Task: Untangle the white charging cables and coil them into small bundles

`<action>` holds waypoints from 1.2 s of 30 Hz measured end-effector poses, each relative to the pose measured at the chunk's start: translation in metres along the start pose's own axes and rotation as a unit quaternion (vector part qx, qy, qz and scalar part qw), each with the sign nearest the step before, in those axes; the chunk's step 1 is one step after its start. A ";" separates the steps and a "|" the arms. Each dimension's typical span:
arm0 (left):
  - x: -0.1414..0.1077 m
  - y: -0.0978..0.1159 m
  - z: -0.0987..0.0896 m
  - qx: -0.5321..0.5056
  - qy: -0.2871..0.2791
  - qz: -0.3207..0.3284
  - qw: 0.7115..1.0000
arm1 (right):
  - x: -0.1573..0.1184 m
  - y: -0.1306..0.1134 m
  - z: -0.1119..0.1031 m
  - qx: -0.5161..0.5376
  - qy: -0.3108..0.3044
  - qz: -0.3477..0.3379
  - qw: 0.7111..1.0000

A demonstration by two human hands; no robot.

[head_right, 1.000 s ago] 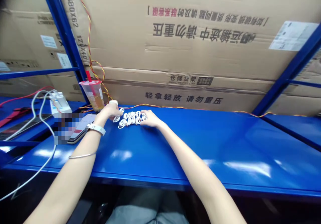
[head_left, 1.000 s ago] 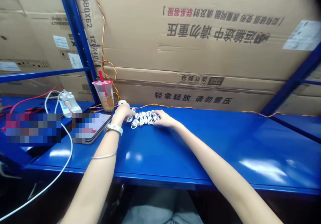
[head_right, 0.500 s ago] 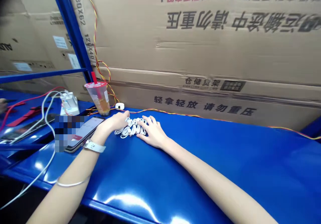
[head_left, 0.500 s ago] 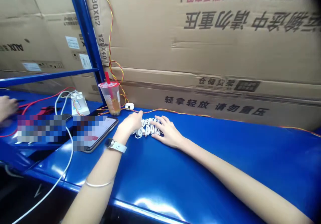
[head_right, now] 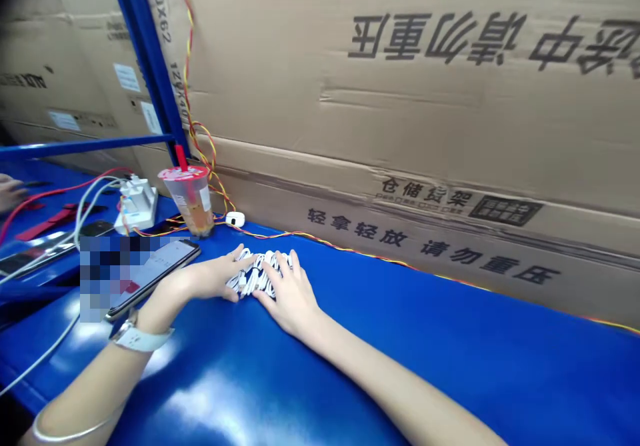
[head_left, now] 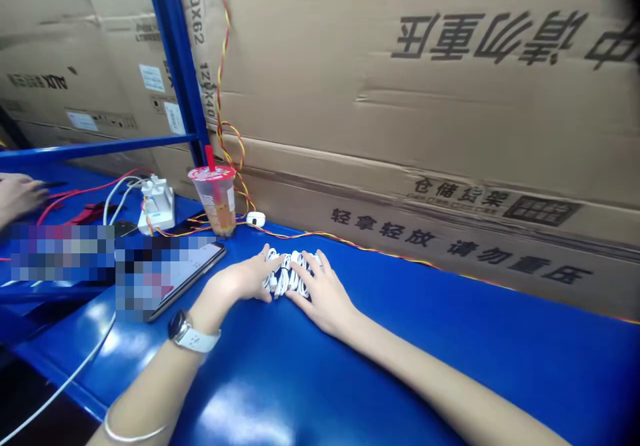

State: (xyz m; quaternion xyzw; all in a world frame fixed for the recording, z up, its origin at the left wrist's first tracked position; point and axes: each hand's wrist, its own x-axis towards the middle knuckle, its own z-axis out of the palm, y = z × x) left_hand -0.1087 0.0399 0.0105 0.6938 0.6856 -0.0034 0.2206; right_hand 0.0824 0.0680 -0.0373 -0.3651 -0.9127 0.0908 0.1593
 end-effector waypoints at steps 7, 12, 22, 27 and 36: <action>0.005 0.005 0.006 -0.034 0.026 -0.011 0.999 | -0.001 0.004 0.004 0.030 0.006 0.007 1.000; 0.007 0.003 0.004 -0.016 0.035 0.005 0.999 | -0.003 0.006 0.005 0.062 0.030 0.021 0.997; -0.002 0.017 -0.002 0.024 -0.002 0.203 0.979 | -0.021 0.011 0.002 0.078 0.146 0.084 0.983; 0.006 0.027 0.009 0.018 0.033 0.248 0.968 | -0.028 0.015 0.003 0.095 0.176 0.105 0.974; 0.012 0.050 0.020 -0.126 0.187 0.239 0.945 | -0.058 0.027 -0.012 0.468 0.179 0.206 0.841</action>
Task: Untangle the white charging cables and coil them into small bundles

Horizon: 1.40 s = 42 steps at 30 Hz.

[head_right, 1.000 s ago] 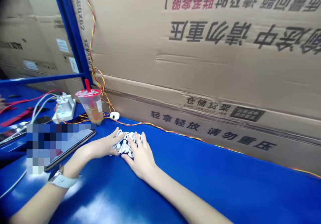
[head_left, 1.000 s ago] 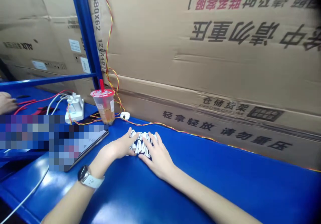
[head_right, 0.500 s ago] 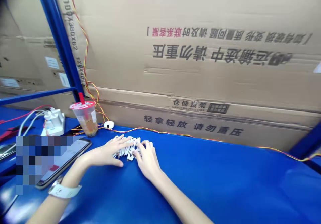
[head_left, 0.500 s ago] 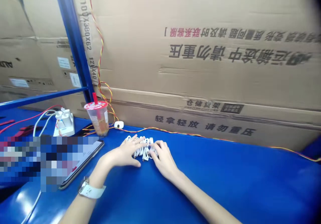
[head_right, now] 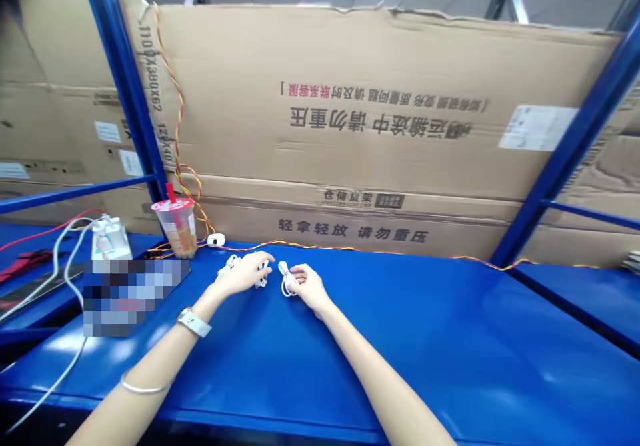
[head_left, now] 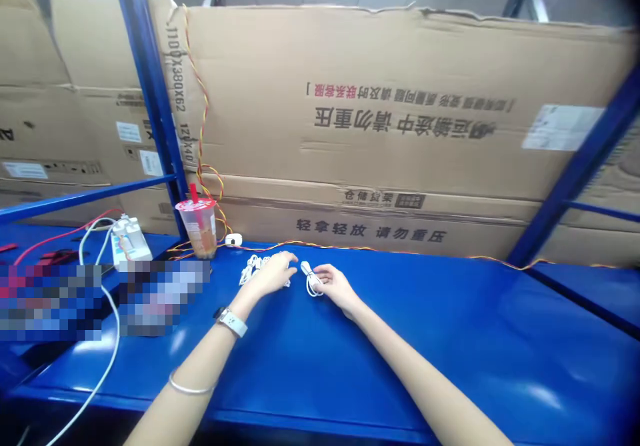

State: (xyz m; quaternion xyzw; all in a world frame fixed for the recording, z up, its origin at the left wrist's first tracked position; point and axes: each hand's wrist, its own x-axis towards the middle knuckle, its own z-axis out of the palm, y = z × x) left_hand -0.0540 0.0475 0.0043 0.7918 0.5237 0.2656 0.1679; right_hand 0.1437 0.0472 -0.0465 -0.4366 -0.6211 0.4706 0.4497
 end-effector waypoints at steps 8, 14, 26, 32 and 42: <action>0.001 0.041 0.038 -0.523 0.008 -0.165 0.836 | -0.036 -0.020 -0.034 0.189 -0.070 0.023 0.979; 0.003 0.069 0.077 -0.632 -0.027 -0.138 0.762 | -0.041 -0.024 -0.049 0.164 -0.030 -0.026 0.986; -0.002 0.069 0.077 -0.575 0.025 -0.094 0.812 | -0.039 -0.026 -0.046 0.036 0.021 -0.111 0.993; -0.002 0.067 0.085 -0.452 0.075 -0.056 0.887 | -0.038 -0.019 -0.047 0.026 0.072 -0.054 0.996; -0.007 0.074 0.080 -0.273 0.106 -0.001 0.956 | -0.038 -0.015 -0.050 0.095 0.044 0.000 0.995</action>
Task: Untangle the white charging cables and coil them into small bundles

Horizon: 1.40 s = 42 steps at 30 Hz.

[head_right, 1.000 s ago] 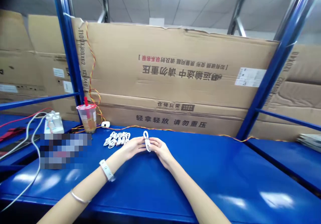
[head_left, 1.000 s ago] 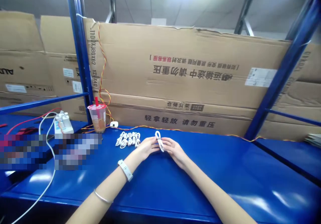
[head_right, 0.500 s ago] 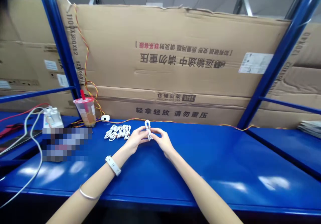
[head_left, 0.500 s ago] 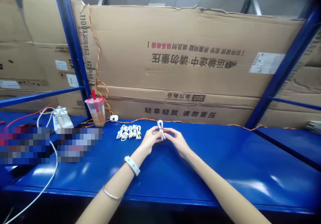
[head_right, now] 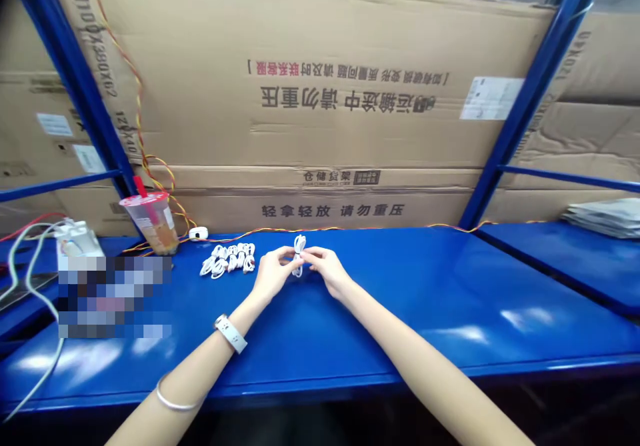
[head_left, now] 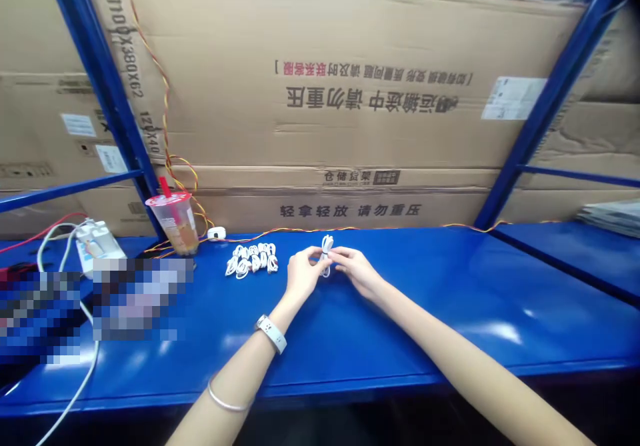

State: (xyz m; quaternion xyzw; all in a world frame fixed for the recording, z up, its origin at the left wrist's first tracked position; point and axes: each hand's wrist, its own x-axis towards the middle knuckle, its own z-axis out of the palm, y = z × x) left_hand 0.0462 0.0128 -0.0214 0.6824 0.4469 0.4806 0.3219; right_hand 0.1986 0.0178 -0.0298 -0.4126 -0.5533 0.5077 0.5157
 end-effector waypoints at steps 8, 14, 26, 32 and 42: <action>0.000 0.002 -0.002 0.020 0.019 -0.001 1.000 | -0.004 -0.009 0.001 -0.007 0.000 -0.009 1.000; 0.000 0.001 0.002 -0.127 0.005 -0.070 0.989 | -0.008 -0.018 0.002 -0.060 -0.038 -0.054 0.996; 0.007 0.005 -0.007 -0.367 -0.129 -0.153 0.909 | -0.002 -0.021 -0.009 -0.134 -0.025 -0.066 0.988; 0.009 0.000 -0.007 -0.357 -0.079 -0.151 0.918 | -0.001 -0.022 -0.010 -0.165 -0.012 -0.070 0.984; 0.010 0.001 -0.009 -0.375 -0.082 -0.160 0.909 | 0.000 -0.024 -0.012 -0.183 0.020 -0.066 0.981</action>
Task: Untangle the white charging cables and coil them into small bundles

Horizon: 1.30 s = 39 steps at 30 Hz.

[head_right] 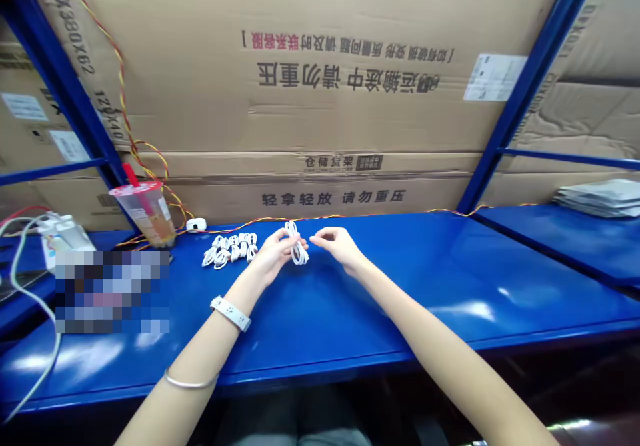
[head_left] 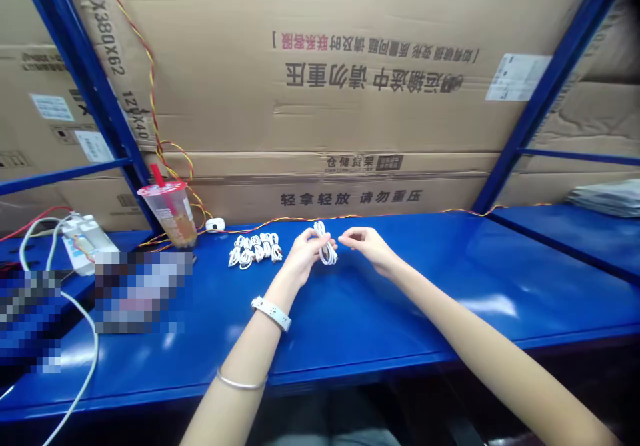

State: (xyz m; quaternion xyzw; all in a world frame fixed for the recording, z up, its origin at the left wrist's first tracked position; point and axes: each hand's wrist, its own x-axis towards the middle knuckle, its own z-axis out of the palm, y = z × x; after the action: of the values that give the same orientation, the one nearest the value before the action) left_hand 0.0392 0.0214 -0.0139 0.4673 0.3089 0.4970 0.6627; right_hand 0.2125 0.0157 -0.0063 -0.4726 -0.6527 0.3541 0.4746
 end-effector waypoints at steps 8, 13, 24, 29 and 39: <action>-0.002 0.004 -0.004 0.019 -0.020 0.014 1.000 | 0.002 0.001 -0.004 -0.001 0.023 0.001 1.000; 0.005 -0.004 -0.005 0.084 0.068 0.099 0.989 | 0.002 0.001 -0.002 -0.014 0.040 0.008 0.999; 0.008 -0.012 -0.001 0.136 0.042 0.162 0.977 | 0.003 0.005 0.000 -0.019 0.068 -0.018 0.997; 0.007 -0.008 -0.001 0.091 0.024 0.122 0.988 | 0.003 0.004 -0.001 -0.031 0.060 -0.013 0.998; 0.003 0.004 -0.004 0.047 -0.011 0.076 0.996 | 0.004 0.003 -0.006 -0.043 0.074 -0.008 0.996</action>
State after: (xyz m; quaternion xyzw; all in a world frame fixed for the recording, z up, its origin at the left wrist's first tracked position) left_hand 0.0351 0.0257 -0.0111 0.5253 0.2878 0.5260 0.6038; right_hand 0.2187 0.0206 -0.0059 -0.5123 -0.6342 0.2864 0.5033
